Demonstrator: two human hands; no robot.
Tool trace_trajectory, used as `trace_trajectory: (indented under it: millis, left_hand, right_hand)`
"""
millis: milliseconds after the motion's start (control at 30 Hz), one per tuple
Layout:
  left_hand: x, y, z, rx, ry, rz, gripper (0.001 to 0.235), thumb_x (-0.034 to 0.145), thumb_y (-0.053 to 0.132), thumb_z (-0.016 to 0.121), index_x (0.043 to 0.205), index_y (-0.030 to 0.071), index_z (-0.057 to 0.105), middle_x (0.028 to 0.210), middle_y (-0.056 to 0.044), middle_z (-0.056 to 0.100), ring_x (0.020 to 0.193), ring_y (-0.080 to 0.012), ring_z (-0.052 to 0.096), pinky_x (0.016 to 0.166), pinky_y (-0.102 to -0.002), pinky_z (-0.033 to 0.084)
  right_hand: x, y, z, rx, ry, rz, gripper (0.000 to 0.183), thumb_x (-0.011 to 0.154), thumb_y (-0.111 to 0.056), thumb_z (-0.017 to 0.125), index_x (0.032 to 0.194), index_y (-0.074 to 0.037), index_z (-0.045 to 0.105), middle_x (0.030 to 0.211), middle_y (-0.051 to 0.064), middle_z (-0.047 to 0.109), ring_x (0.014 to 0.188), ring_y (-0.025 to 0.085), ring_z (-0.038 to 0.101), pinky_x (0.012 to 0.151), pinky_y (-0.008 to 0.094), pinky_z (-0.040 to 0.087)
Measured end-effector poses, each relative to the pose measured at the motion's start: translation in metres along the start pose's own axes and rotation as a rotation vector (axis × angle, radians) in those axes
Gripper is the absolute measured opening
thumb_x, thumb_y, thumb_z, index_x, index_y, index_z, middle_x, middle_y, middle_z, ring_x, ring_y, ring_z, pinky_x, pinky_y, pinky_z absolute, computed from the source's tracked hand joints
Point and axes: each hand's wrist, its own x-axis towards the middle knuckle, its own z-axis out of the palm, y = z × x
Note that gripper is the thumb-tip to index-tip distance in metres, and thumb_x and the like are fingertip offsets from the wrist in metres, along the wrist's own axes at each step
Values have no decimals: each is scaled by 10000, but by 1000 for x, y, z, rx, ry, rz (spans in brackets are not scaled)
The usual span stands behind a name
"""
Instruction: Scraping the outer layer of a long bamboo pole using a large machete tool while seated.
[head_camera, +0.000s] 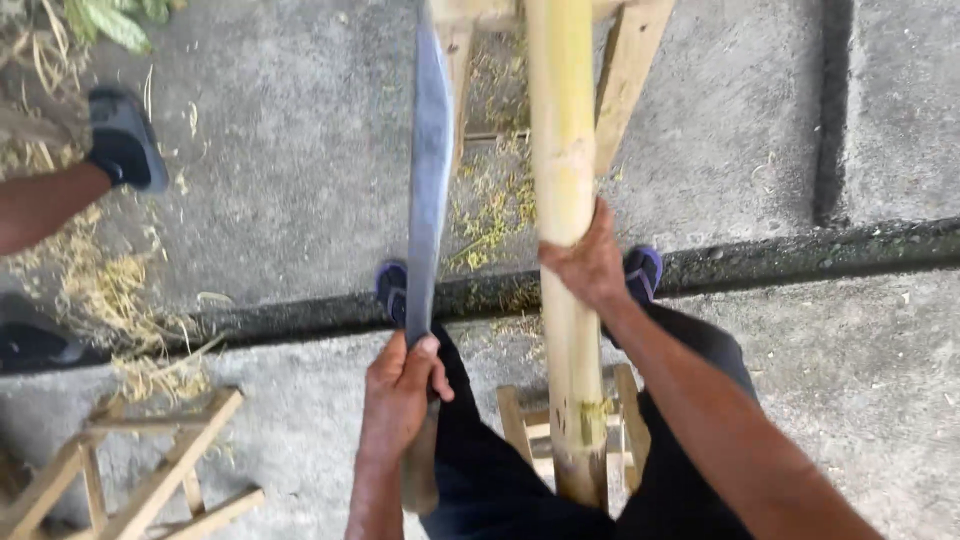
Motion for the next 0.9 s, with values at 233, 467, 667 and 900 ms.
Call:
trace_trajectory:
  millis: [233, 467, 667, 900]
  left_hand:
    - [35, -34, 42, -363, -131, -218, 242, 991, 187, 575, 1118, 2, 665, 575, -55, 513, 504, -169, 609, 538, -361, 581]
    - [82, -60, 49, -428, -197, -47, 244, 1043, 180, 557, 1151, -27, 629, 623, -43, 501, 510, -164, 579, 520, -334, 519]
    - [78, -63, 46, -373, -142, 124, 262, 1045, 203, 549, 1194, 3, 632, 644, -21, 502, 544, -128, 570, 529, -305, 513]
    - [56, -70, 43, -241, -79, 130, 270, 1042, 258, 566, 1136, 25, 667, 604, -1, 502, 510, -88, 525, 485, -286, 496]
  right_hand:
    - [14, -14, -13, -119, 0, 154, 1075, 716, -237, 883, 1480, 79, 196, 1294, 274, 616, 1146, 343, 671, 1013, 403, 533]
    - [188, 76, -21, 1096, 530, -315, 651, 1023, -146, 731, 1581, 51, 461, 1272, 296, 591, 996, 231, 545, 946, 334, 532]
    - [77, 87, -12, 211, 409, -350, 592, 1121, -404, 491, 1504, 47, 467, 1419, 228, 584, 1298, 281, 597, 1063, 387, 538]
    - [-29, 79, 2, 138, 258, -145, 536, 1046, -451, 511, 1380, -35, 567, 1242, 183, 681, 1151, 252, 671, 934, 369, 573]
